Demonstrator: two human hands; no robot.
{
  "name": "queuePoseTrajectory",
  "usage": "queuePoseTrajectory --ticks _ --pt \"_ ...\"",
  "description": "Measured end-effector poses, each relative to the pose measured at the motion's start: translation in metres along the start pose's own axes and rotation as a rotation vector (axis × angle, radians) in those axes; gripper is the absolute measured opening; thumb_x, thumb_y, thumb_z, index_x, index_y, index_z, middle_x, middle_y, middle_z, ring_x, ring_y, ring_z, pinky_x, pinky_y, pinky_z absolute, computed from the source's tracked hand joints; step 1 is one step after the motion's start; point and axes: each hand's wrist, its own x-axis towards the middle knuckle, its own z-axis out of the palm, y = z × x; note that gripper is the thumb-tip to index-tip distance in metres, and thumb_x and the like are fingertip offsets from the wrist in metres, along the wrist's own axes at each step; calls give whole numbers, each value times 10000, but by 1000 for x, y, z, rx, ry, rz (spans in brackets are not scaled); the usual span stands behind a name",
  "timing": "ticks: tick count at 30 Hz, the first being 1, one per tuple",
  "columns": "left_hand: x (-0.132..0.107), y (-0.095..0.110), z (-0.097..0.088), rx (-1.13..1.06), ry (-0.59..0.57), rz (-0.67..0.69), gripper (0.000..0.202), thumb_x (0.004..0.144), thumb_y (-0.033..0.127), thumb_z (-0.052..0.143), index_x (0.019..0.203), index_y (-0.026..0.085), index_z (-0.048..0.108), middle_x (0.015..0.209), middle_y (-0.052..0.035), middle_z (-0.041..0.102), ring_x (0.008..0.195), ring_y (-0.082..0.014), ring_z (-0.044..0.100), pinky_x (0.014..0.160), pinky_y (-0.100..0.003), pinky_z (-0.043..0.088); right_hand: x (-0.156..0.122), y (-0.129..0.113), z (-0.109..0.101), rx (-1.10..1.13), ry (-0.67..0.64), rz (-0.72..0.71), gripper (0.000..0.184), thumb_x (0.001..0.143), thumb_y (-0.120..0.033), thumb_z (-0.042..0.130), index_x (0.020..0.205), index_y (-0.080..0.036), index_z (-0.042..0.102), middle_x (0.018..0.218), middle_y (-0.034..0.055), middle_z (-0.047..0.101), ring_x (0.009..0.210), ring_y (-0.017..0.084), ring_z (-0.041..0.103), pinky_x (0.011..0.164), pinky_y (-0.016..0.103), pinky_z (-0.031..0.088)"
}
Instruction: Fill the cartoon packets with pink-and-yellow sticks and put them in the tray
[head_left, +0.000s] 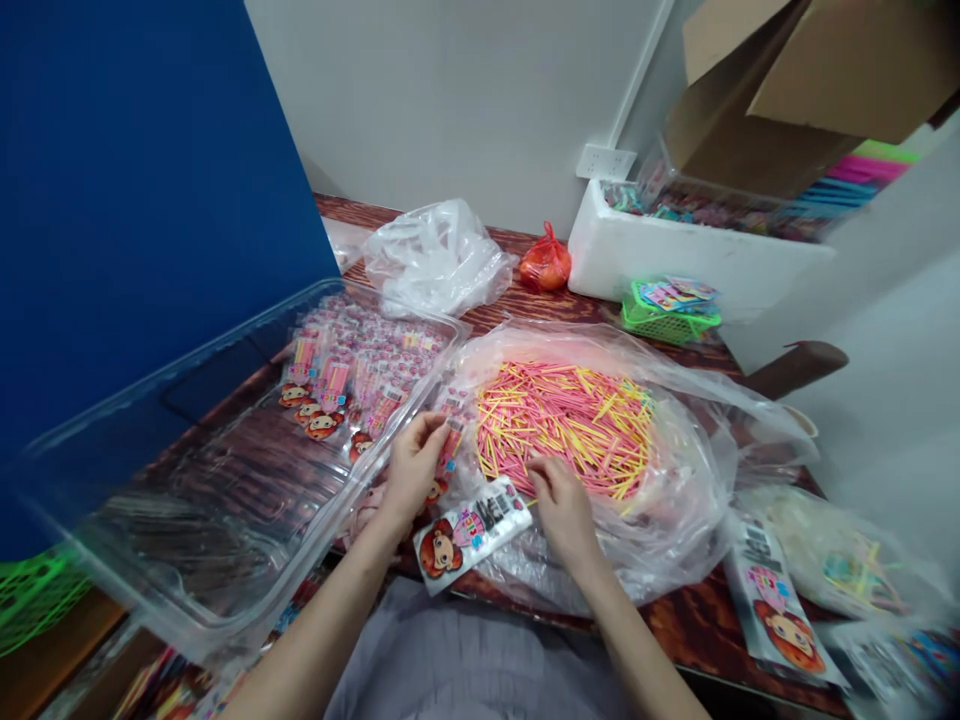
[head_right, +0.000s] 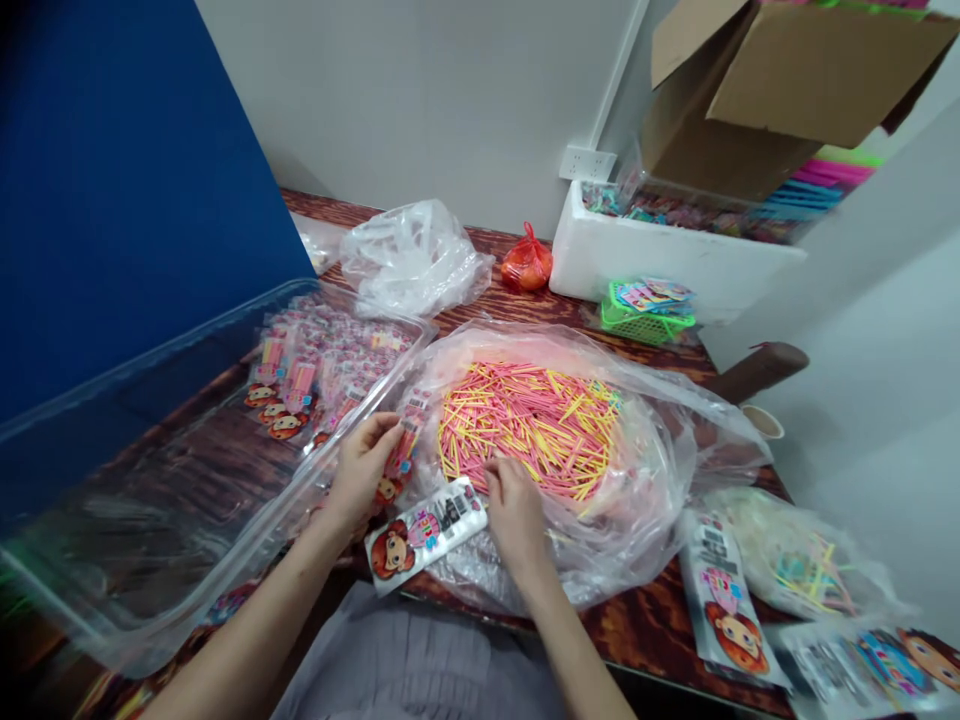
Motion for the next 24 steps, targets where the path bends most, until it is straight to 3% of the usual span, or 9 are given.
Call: queuePoseTrajectory --ticks 3,6,10,13,16,19,22,24 --pt "25 -14 21 177 104 76 240 872 262 508 1053 159 629 997 -83 687 941 -225 645 870 -379 501 8 7 9 -484 -97 -93 182 891 -87 488 943 -143 654 1015 132 637 989 275 532 851 388 407" --pt "33 -23 29 278 136 111 378 843 222 551 1214 156 571 1182 -133 637 1127 -284 582 1015 -478 418 10 -2 14 -763 -172 -174 176 867 -80 521 958 -136 661 1032 146 626 973 291 514 802 394 386" --pt "17 -21 20 506 106 244 476 876 243 538 1335 137 475 1344 -166 529 1288 -304 457 1090 -502 356 15 -11 17 -890 -246 -227 181 873 -93 509 971 -112 660 1005 164 619 939 299 507 774 409 366" --pt "-15 -9 12 586 74 299 437 905 235 506 1335 163 475 1377 -155 495 1302 -295 436 1086 -510 365 21 -11 22 -939 -249 -239 180 865 -103 513 982 -91 650 984 176 608 923 304 500 761 412 359" --pt "-60 -1 11 653 -82 387 344 928 216 472 1267 212 531 1335 -119 537 1267 -270 471 1068 -505 389 26 -8 27 -960 -215 -239 184 870 -97 496 990 -91 635 972 176 603 912 302 499 756 406 359" --pt "-98 -8 14 771 -389 493 388 886 161 516 1267 228 548 1389 -103 523 1323 -283 433 1116 -535 329 27 -6 27 -940 -220 -219 190 875 -82 484 998 -96 628 983 176 615 918 292 510 770 393 364" --pt "-110 -24 11 899 -543 549 522 834 40 481 1328 205 516 1476 -120 453 1385 -295 371 1114 -529 327 25 -1 18 -836 -236 -188 197 864 -59 472 985 -93 624 997 183 628 938 290 523 799 390 363" --pt "-104 -32 5 939 -586 567 566 822 12 458 1352 206 500 1507 -114 422 1411 -287 338 1127 -524 303 26 5 8 -607 -197 -107 180 853 -47 460 920 -123 607 962 161 630 921 274 530 812 384 358"
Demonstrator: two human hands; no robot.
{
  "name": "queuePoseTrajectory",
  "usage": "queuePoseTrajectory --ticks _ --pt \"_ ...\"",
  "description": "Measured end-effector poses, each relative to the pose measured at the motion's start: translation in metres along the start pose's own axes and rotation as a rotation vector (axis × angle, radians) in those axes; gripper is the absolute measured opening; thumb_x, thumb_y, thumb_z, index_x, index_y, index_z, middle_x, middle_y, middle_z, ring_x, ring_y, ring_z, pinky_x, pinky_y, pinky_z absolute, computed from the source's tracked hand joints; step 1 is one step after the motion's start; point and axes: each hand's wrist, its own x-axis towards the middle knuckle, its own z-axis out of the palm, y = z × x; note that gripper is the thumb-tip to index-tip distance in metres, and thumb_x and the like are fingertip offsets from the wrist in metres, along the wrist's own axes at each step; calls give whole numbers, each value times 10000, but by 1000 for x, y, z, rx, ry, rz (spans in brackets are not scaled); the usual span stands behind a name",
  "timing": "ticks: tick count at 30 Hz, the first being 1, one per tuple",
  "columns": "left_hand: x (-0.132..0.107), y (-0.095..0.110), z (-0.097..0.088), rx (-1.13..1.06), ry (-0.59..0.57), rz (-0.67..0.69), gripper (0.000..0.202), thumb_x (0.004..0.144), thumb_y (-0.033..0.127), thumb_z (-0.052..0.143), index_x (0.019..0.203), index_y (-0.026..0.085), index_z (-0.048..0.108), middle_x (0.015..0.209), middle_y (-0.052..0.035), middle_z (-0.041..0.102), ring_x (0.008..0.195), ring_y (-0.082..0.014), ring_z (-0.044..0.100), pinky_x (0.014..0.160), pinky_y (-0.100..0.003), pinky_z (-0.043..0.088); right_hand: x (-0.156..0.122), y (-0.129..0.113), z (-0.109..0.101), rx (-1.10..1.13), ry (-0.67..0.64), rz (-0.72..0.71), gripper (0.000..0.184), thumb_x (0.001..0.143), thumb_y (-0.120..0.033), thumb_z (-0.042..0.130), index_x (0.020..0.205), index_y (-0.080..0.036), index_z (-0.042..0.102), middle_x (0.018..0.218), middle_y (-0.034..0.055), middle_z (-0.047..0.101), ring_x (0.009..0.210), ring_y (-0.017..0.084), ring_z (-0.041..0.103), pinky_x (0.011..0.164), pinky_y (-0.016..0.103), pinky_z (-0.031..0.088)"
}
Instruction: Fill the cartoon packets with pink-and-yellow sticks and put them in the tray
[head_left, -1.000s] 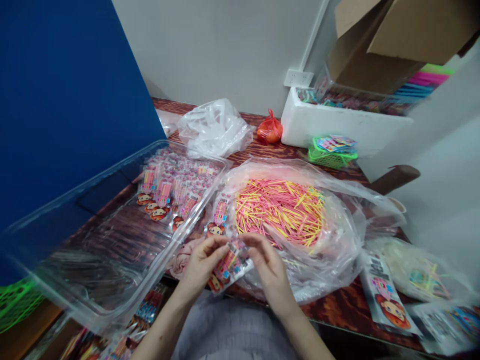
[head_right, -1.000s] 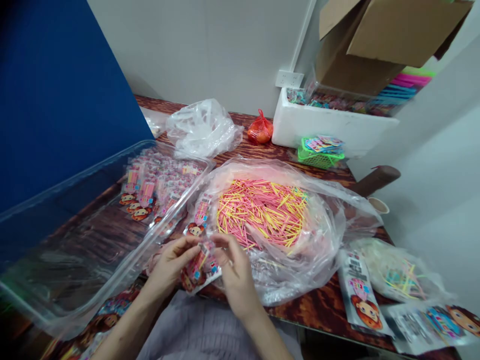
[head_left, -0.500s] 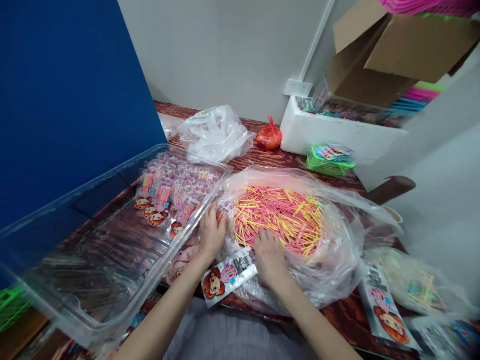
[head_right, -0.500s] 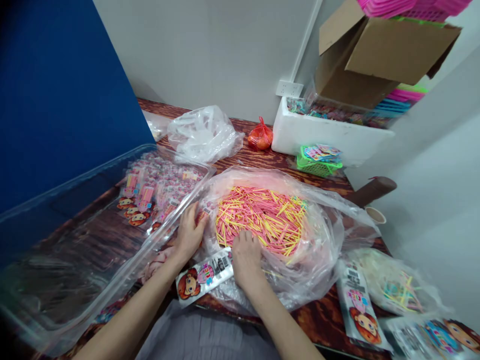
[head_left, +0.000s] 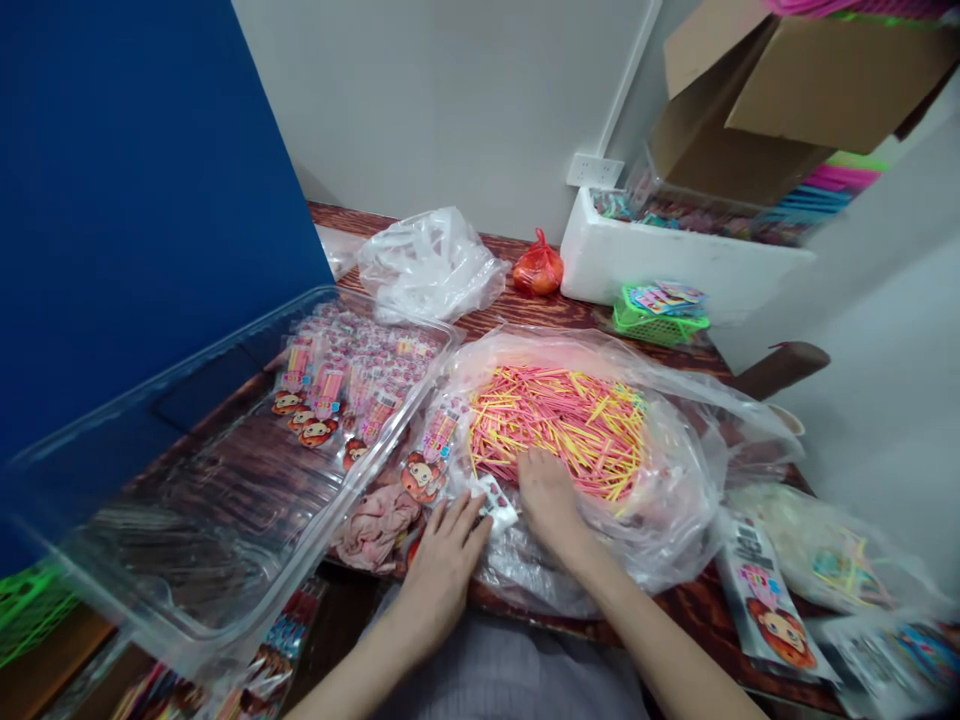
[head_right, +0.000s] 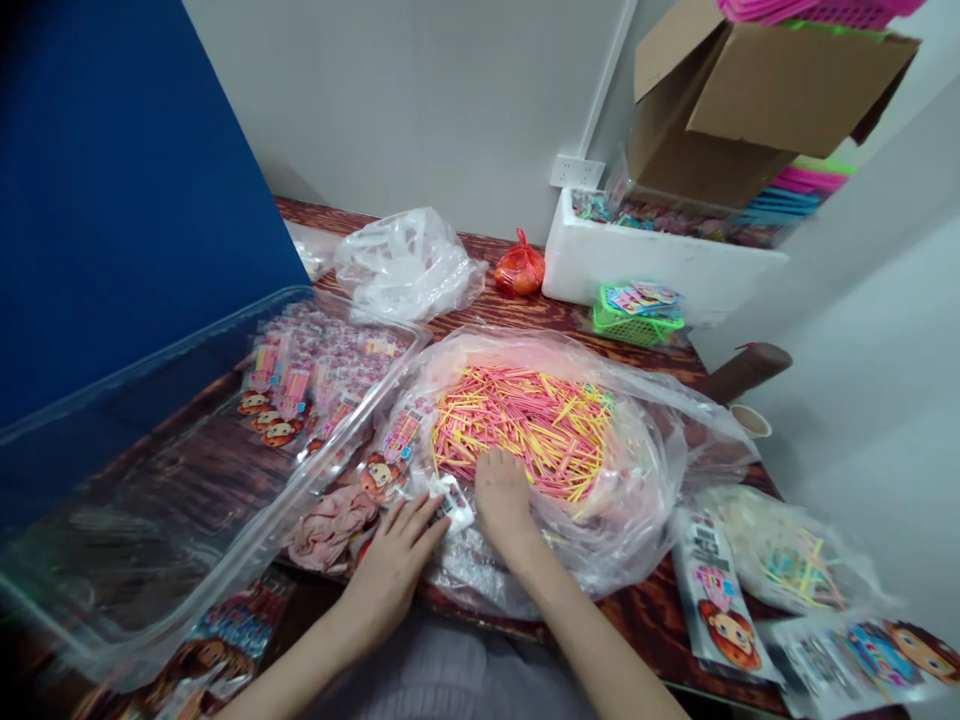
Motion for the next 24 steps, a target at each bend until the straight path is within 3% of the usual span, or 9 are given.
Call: queuePoseTrajectory --ticks 4,6,10,13,18,24 --pt "4 -16 -4 8 -18 2 549 843 40 454 1353 234 506 1514 -84 424 1418 -264 335 1153 -515 252 8 25 -11 693 43 242 153 839 -149 511 705 -212 471 726 40 571 778 213 537 756 334 376" --pt "6 -16 -5 11 -12 -8 551 836 39 458 1350 229 513 1512 -91 425 1419 -269 334 1149 -516 257 14 35 -18 856 14 286 201 852 -247 510 674 -230 416 643 -1 534 695 187 543 684 302 401" --pt "6 -11 -3 -11 -1 -34 557 827 25 454 1334 242 529 1505 -87 438 1410 -275 352 1139 -532 274 21 47 -33 1114 -124 286 252 839 -433 520 711 -227 452 590 -14 562 532 144 542 544 266 436" --pt "7 -8 -6 -42 16 -39 538 825 28 467 1309 250 543 1486 -86 462 1396 -283 375 1143 -571 254 17 54 -41 1274 -216 285 313 751 -479 639 699 -216 478 568 -15 566 466 118 515 503 260 451" --pt "22 -5 -22 -230 125 -84 417 882 84 467 1257 232 575 1393 -94 555 1335 -264 456 1155 -575 251 6 57 -40 1562 -343 311 277 680 -377 754 738 -187 561 595 -28 585 468 87 514 469 213 443" --pt "72 1 -21 -739 317 -334 471 952 265 466 1417 206 416 1437 -131 506 1309 -235 498 1089 -468 407 -8 43 -22 1430 -621 300 303 742 -430 706 839 -173 577 580 -48 606 414 68 520 378 159 358"
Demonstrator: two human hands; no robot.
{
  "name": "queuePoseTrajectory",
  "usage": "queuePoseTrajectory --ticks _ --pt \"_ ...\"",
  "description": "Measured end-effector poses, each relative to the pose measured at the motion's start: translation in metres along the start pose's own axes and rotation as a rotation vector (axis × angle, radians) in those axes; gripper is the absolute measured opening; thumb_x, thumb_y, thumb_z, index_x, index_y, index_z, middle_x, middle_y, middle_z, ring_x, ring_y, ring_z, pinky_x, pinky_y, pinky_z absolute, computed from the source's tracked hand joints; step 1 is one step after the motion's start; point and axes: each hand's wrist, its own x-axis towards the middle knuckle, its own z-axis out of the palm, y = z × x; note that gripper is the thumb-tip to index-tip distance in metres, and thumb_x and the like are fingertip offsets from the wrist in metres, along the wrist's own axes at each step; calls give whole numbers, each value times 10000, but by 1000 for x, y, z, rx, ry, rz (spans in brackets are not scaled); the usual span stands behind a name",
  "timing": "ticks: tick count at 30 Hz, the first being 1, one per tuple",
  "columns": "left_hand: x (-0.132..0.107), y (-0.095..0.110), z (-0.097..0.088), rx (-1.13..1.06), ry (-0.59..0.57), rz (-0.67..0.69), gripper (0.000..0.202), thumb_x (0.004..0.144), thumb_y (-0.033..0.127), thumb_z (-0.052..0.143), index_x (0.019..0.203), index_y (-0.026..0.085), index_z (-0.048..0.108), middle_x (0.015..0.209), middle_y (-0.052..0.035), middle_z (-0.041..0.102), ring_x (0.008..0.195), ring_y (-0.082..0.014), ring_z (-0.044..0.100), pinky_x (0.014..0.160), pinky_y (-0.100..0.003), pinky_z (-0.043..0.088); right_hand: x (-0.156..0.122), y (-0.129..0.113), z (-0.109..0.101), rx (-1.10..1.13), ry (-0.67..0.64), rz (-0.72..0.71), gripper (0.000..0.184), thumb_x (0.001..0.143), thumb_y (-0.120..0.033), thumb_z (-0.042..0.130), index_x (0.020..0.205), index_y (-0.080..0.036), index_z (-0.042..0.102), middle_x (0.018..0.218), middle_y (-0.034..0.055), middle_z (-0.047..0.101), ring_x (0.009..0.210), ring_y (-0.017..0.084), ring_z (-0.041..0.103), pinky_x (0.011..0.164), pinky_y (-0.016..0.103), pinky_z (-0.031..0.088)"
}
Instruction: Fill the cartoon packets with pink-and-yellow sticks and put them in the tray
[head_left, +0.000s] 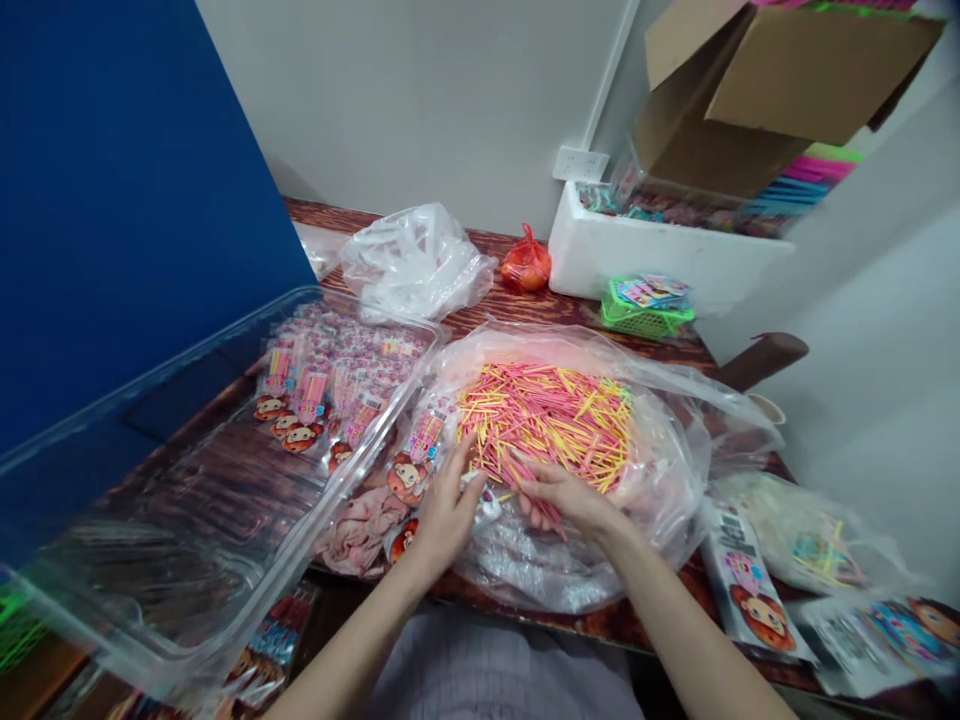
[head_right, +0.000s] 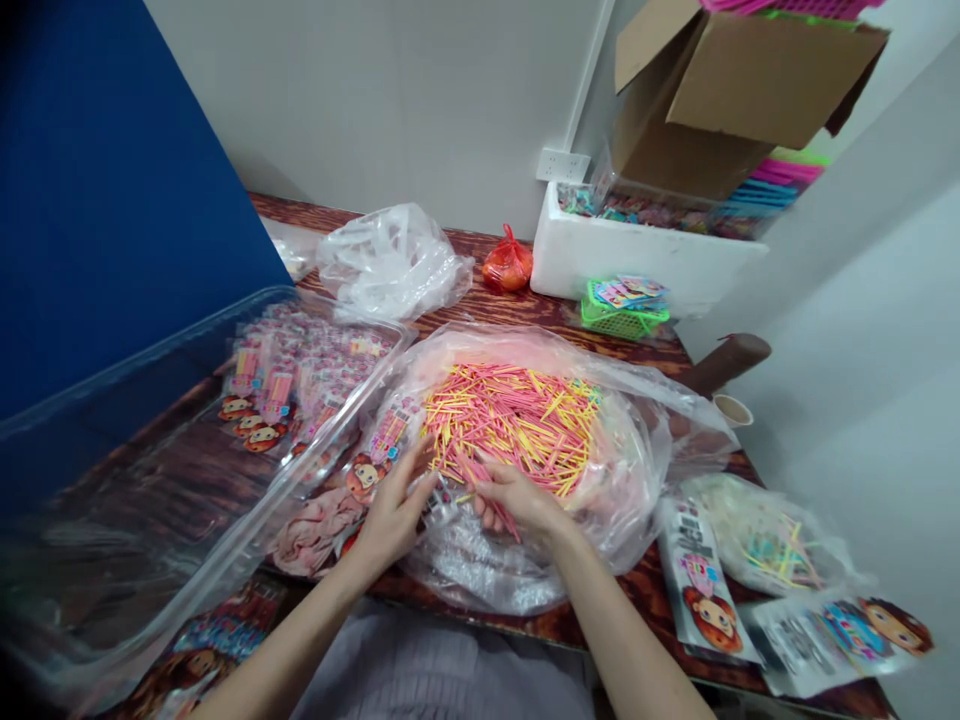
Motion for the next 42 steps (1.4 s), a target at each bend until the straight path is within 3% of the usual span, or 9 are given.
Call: queuePoseTrajectory --ticks 6,11,16,21,25,27,31,36,42 --pt "23 2 37 -63 -108 89 369 953 203 417 1289 180 568 1369 -130 573 1284 -225 523 1098 -463 404 11 15 9 -173 6 -121 306 795 -484 606 803 -192 513 597 -48 590 460 96 537 466 206 416" --pt "19 6 32 -21 -83 88 469 958 268 445 1420 190 426 1480 -123 460 1387 -221 403 1160 -477 308 5 7 6 -671 272 -383 143 892 -283 505 791 -193 551 771 14 653 723 164 610 664 258 426" --pt "12 4 23 -1 -7 52 431 956 310 471 1379 229 478 1435 -104 514 1353 -224 450 1138 -466 340 -2 1 13 -1064 506 -330 110 907 -172 477 902 -204 583 772 29 682 725 182 624 656 250 370" --pt "-3 10 19 18 25 42 410 969 325 455 1368 233 484 1414 -100 533 1337 -227 468 1122 -459 365 -11 7 20 -734 543 -469 171 953 -238 407 814 -225 507 693 -8 618 666 171 598 648 252 405" --pt "-23 25 23 97 14 172 549 980 285 417 1501 215 259 1548 -128 347 1440 -224 306 1165 -458 305 -21 41 35 -454 549 -610 227 976 -369 376 965 -226 552 893 47 654 860 205 629 801 309 473" --pt "-32 32 28 169 -87 299 641 971 275 428 1537 203 135 1589 -137 250 1477 -239 204 1183 -484 261 -22 66 42 -412 521 -617 308 952 -445 387 1058 -230 580 1033 88 666 973 245 630 855 353 488" --pt "-40 38 33 254 -306 423 635 956 299 462 1529 230 198 1566 -117 317 1476 -269 201 1175 -540 252 -19 99 46 -419 569 -625 371 936 -469 364 1157 -275 590 1160 108 650 1117 287 593 925 394 478" --pt "-36 24 9 260 -112 322 477 973 253 417 1448 256 371 1450 -109 487 1371 -250 403 1125 -515 339 -25 97 36 -540 605 -576 253 952 -358 383 1000 -223 592 936 87 660 887 259 616 798 382 483" --pt "-40 -17 -17 673 13 132 390 853 307 630 1219 183 572 1144 -121 608 1080 -315 533 935 -521 429 -30 82 28 -445 604 -499 217 960 -374 396 896 -232 548 693 8 558 631 199 545 609 297 418"
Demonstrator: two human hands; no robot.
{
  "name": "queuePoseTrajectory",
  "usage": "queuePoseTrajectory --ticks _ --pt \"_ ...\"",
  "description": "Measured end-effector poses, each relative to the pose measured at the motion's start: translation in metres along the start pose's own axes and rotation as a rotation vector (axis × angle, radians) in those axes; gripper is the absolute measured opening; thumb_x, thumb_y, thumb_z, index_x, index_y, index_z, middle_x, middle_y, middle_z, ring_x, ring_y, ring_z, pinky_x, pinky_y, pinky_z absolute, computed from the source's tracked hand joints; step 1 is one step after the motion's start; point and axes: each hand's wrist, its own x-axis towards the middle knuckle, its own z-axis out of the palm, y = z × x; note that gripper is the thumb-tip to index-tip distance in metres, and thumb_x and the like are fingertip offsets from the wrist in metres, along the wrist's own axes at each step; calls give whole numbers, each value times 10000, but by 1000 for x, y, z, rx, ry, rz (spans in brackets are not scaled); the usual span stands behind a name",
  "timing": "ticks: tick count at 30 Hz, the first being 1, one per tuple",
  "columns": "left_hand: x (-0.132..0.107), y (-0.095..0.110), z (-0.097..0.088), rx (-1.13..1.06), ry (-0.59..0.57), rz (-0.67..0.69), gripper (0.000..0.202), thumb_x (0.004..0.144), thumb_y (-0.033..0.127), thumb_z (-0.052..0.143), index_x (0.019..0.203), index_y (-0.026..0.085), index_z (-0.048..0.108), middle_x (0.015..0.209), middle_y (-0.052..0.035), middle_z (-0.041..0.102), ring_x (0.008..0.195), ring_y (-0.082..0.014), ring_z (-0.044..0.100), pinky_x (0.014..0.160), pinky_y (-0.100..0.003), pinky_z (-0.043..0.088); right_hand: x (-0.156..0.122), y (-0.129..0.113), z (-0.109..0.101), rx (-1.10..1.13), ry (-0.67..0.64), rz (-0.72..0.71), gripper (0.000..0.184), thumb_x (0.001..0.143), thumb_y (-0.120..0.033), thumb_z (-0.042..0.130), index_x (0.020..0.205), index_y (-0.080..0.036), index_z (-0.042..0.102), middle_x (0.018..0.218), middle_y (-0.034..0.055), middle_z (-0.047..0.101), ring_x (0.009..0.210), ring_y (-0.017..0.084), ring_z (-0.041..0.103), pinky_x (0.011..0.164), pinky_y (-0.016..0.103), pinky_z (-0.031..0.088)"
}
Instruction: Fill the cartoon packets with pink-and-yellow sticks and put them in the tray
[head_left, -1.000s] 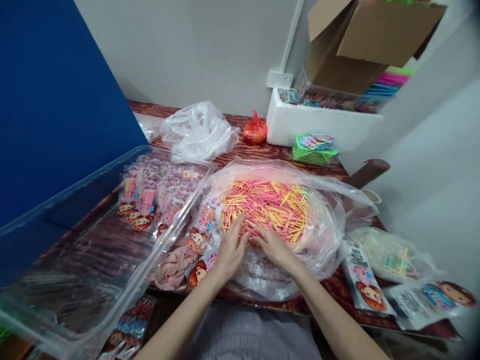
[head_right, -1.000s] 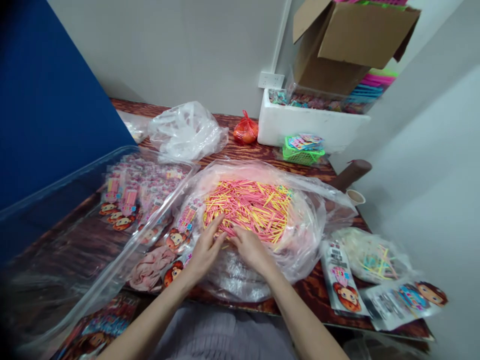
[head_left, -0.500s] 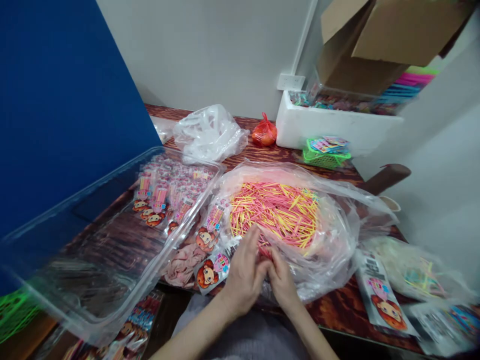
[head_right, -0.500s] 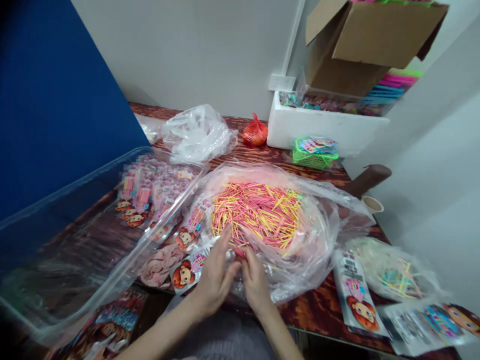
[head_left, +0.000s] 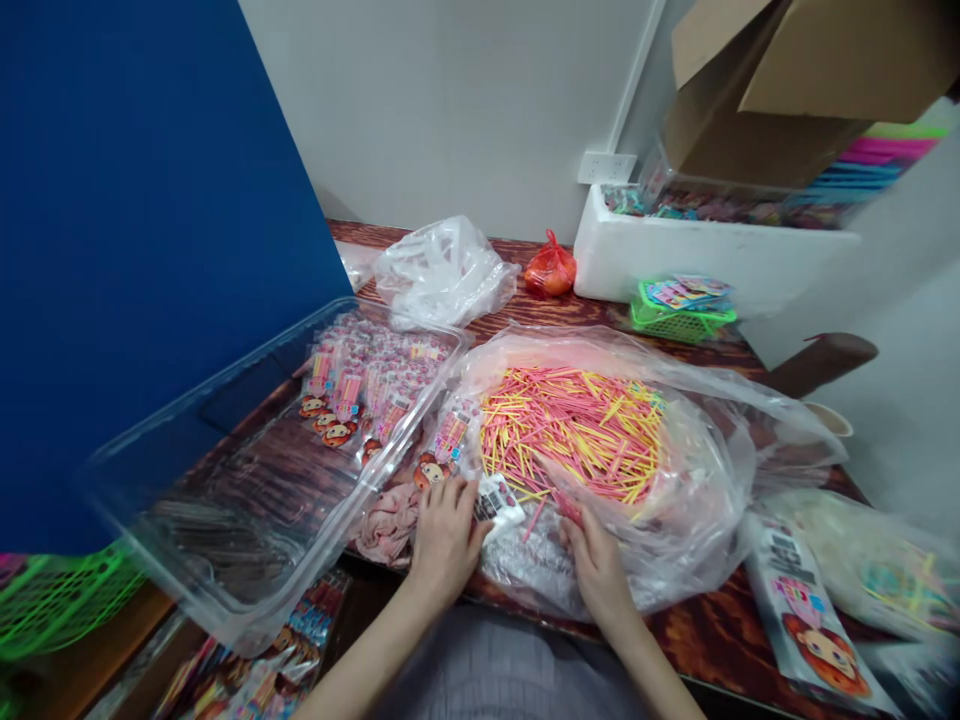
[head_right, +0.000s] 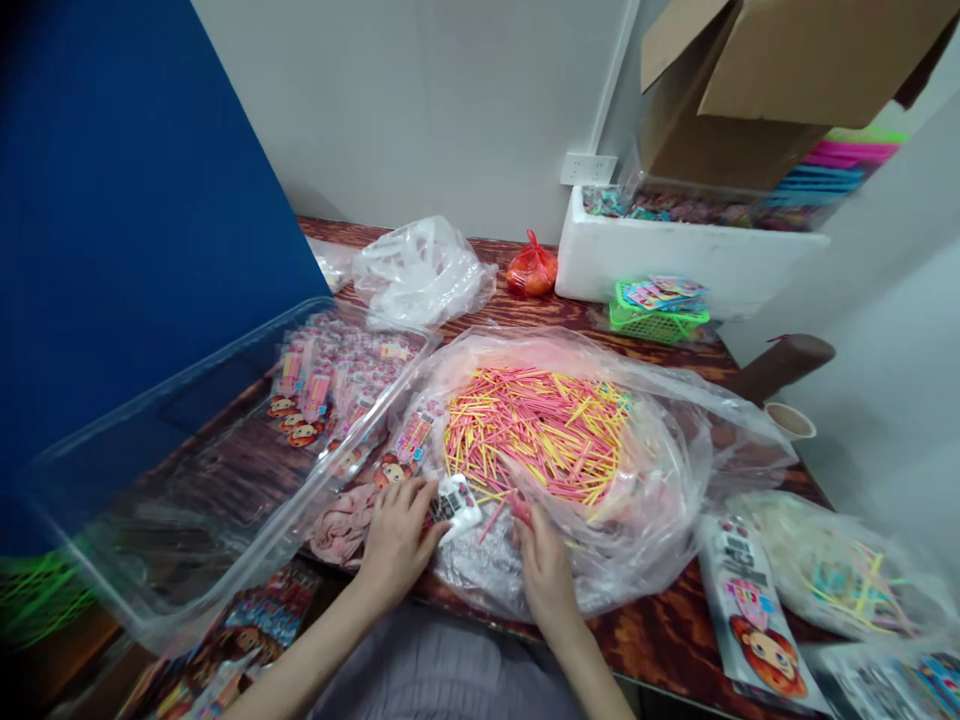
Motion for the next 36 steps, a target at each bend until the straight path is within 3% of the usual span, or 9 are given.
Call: queuePoseTrajectory --ticks 2,7,11,16,20,23,26,30,36 --pt "-2 -7 5 28 -6 -26 386 832 313 653 1184 180 571 1076 -104 607 1023 -302 542 894 -490 439 3 -3 0 28 3 12 228 956 -385 407 826 -240 524 669 -5 536 597 187 522 590 291 405" --pt "-1 -15 14 -127 79 -68 37 872 228 568 872 199 544 856 -46 574 837 -238 557 730 -355 448 12 -8 -4 77 23 62 203 947 -375 419 841 -233 520 666 -17 542 558 164 516 558 274 414" --pt "0 -20 14 -207 75 -4 135 910 190 494 782 202 533 774 -30 558 772 -213 551 689 -314 425 17 -8 -11 -64 -54 -23 214 961 -313 393 895 -216 572 697 -8 571 599 163 547 585 266 434" --pt "-2 -23 15 -196 70 57 235 967 223 427 868 180 636 839 -56 572 811 -204 562 729 -313 445 18 -12 -4 -557 -303 -343 309 941 -110 389 1159 -197 591 997 81 665 925 214 615 809 317 465" --pt "-3 -25 17 -213 107 16 255 969 232 418 1068 168 644 881 -66 557 817 -203 577 726 -311 471 20 -18 8 -896 -345 -386 232 902 -52 440 1032 -136 613 946 124 669 877 242 614 792 334 470" --pt "-3 -26 16 -224 144 -21 209 949 266 470 1025 157 631 887 -66 595 821 -211 604 727 -318 477 23 -19 7 -946 -287 -363 222 883 -38 444 976 -141 617 912 124 673 842 245 605 763 342 470" --pt "-4 -26 12 -217 152 -26 190 942 298 493 890 179 631 836 -42 621 779 -199 619 707 -308 472 26 -21 -3 -780 -128 -296 256 906 -59 391 933 -167 621 907 107 673 863 232 598 787 350 467" --pt "-6 -27 9 -163 197 32 224 956 278 471 878 177 656 804 -36 643 736 -185 631 684 -291 472 29 -24 -15 -269 18 -180 180 901 -155 456 896 -217 625 996 65 665 942 208 587 850 356 457" --pt "-1 -32 12 -61 215 128 283 972 240 422 1055 154 678 939 -88 729 847 -219 692 729 -305 514 33 -26 -8 709 -68 330 214 804 -404 664 792 -199 603 677 -8 618 551 135 556 558 281 458"
